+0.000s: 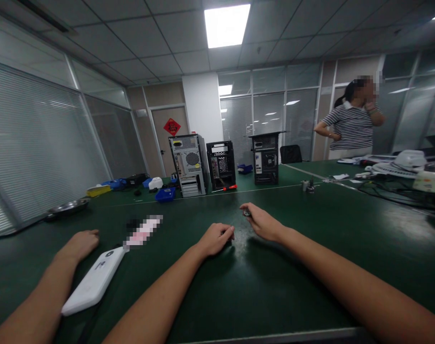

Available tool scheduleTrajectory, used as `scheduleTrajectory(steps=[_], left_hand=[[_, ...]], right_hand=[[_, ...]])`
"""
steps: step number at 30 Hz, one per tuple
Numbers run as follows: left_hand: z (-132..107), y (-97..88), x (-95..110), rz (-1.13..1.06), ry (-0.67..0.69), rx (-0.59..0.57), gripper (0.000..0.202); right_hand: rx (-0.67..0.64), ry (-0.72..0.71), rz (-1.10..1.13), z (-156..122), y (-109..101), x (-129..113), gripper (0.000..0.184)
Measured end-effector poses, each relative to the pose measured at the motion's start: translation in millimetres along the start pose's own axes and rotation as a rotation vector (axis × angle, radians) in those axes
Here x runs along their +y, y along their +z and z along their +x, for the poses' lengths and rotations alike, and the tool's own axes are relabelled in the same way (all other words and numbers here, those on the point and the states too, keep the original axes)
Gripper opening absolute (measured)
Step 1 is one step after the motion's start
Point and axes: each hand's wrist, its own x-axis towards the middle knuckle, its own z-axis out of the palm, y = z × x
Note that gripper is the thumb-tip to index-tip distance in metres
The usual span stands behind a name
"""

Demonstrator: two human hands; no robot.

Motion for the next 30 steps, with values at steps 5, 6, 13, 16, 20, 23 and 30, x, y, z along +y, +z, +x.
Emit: scheduleTrajectory(steps=[5, 6, 13, 16, 20, 23, 30], left_hand=[[1, 2.7, -1, 0.012, -0.009, 0.015, 0.059], [1, 3.0, -2, 0.017, -0.002, 0.017, 0.059], [0, 3.5, -6, 0.027, 0.032, 0.061, 0.057], [0, 4.0, -6, 0.026, 0.041, 0.062, 0.056], [0, 3.7, -5, 0.021, 0.04, 0.041, 0.055], [0, 3.3, -3, -0.011, 0.039, 0.035, 0.053], [-1, 3.8, -4, -0.028, 0.012, 0.015, 0.054]], right_hand=[[-0.085, -0.007, 0.092, 1, 8, -26, 0.033], [-0.096, -0.014, 0.074, 2, 9, -30, 0.032], [-0.124, -0.07, -0.09, 1, 15, -38, 0.022], [-0.15, -0.105, -0.086, 0, 15, -39, 0.02], [-0.162, -0.114, -0.119, 3, 11, -37, 0.016], [-0.098, -0.015, -0.219, 7, 3, -23, 0.017], [-0.05, 0.483, -0.398, -7, -33, 68, 0.03]])
